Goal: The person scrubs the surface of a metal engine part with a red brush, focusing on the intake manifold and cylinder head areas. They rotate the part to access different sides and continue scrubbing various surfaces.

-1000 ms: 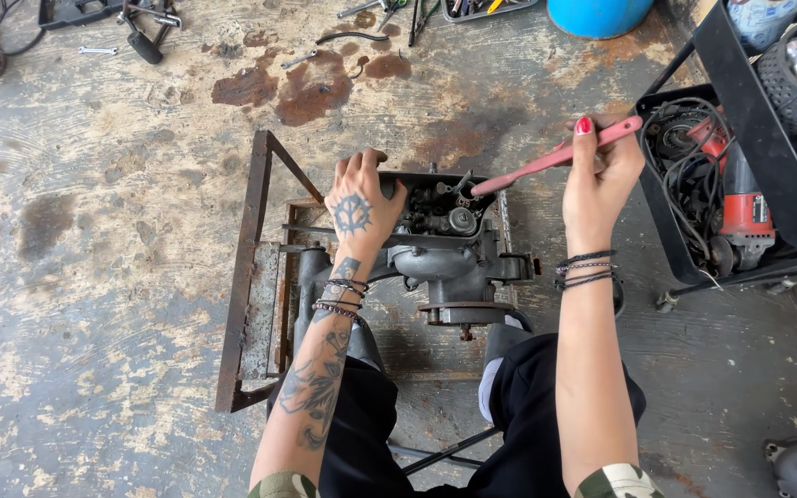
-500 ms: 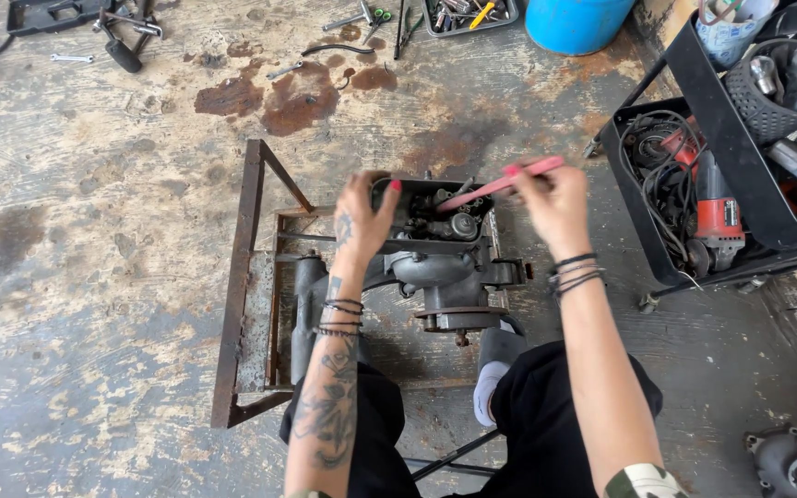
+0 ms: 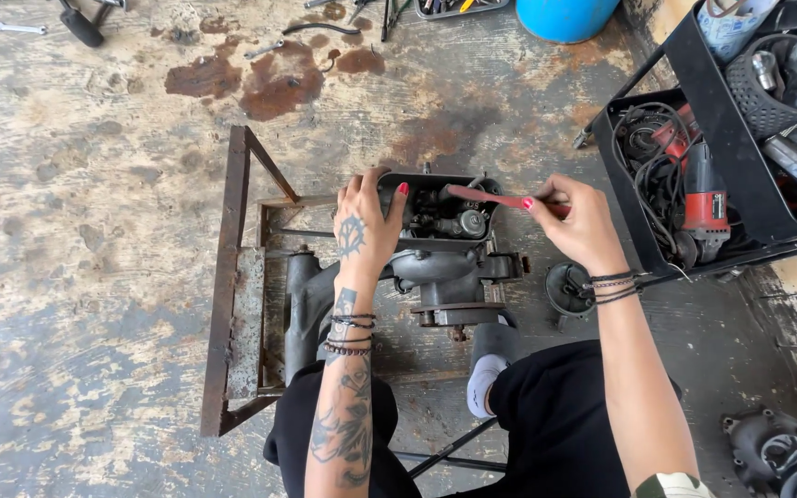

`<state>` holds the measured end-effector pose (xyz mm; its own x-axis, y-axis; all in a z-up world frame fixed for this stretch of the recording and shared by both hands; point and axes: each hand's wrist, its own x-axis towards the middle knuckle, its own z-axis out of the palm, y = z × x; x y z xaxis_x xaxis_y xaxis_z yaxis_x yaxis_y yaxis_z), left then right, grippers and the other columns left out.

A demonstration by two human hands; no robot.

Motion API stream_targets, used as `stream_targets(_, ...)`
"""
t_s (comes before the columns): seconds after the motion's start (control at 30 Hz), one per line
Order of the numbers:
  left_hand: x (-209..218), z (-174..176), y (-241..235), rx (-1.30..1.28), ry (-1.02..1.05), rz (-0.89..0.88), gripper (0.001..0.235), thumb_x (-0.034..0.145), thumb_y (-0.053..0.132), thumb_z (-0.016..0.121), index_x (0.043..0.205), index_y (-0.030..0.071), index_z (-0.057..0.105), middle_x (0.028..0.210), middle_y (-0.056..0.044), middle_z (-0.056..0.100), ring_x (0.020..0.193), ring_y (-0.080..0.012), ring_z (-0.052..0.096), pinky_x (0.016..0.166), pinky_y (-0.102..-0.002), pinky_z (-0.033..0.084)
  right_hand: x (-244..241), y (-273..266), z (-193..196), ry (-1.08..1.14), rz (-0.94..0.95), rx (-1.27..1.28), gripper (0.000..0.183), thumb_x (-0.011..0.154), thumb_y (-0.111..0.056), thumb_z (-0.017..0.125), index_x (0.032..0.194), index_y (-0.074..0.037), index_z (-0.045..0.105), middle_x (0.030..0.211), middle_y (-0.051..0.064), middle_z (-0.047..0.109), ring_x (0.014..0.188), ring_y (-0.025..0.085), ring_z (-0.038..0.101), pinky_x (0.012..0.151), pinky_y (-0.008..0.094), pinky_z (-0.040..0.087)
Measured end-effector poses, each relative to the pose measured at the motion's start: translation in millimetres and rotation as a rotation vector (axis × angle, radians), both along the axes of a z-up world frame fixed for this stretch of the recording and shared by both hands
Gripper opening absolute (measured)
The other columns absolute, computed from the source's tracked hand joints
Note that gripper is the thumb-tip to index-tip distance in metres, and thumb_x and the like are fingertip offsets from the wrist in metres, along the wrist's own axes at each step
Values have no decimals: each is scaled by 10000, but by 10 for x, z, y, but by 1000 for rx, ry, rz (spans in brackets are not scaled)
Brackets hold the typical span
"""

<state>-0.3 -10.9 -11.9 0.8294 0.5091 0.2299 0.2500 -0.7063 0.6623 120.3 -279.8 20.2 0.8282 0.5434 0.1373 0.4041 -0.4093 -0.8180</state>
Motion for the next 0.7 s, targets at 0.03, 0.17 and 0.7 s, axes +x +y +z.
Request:
stream_targets(0.03, -7, 17, -18, 5, 11, 8, 413, 992, 420, 607, 1285, 129, 600, 1072, -156, 650, 1101, -422, 633, 826, -580, 557, 1, -6, -38, -15, 4, -16, 57, 935, 37, 722, 960, 76, 688, 774, 246, 704, 708, 244, 702, 586, 308, 566)
stream_targets(0.17, -65, 174, -92, 65, 80, 11, 508, 995, 460, 591, 1348, 98, 543, 1101, -180, 647, 1160, -432, 605, 844, -616, 540, -61, 35, 51, -26, 38, -34, 64, 932, 19, 719, 929, 55, 666, 737, 234, 696, 672, 153, 617, 557, 272, 534)
stream_targets(0.7, -65, 33, -50, 38, 146, 2, 595, 975, 352, 667, 1485, 136, 451, 1176, -225, 606, 1080, -503, 636, 803, -636, 567, -1, 46, 39, 55, 9, 261, 194, 885, 93, 742, 1053, 1, 712, 942, 164, 738, 840, 188, 728, 745, 280, 613)
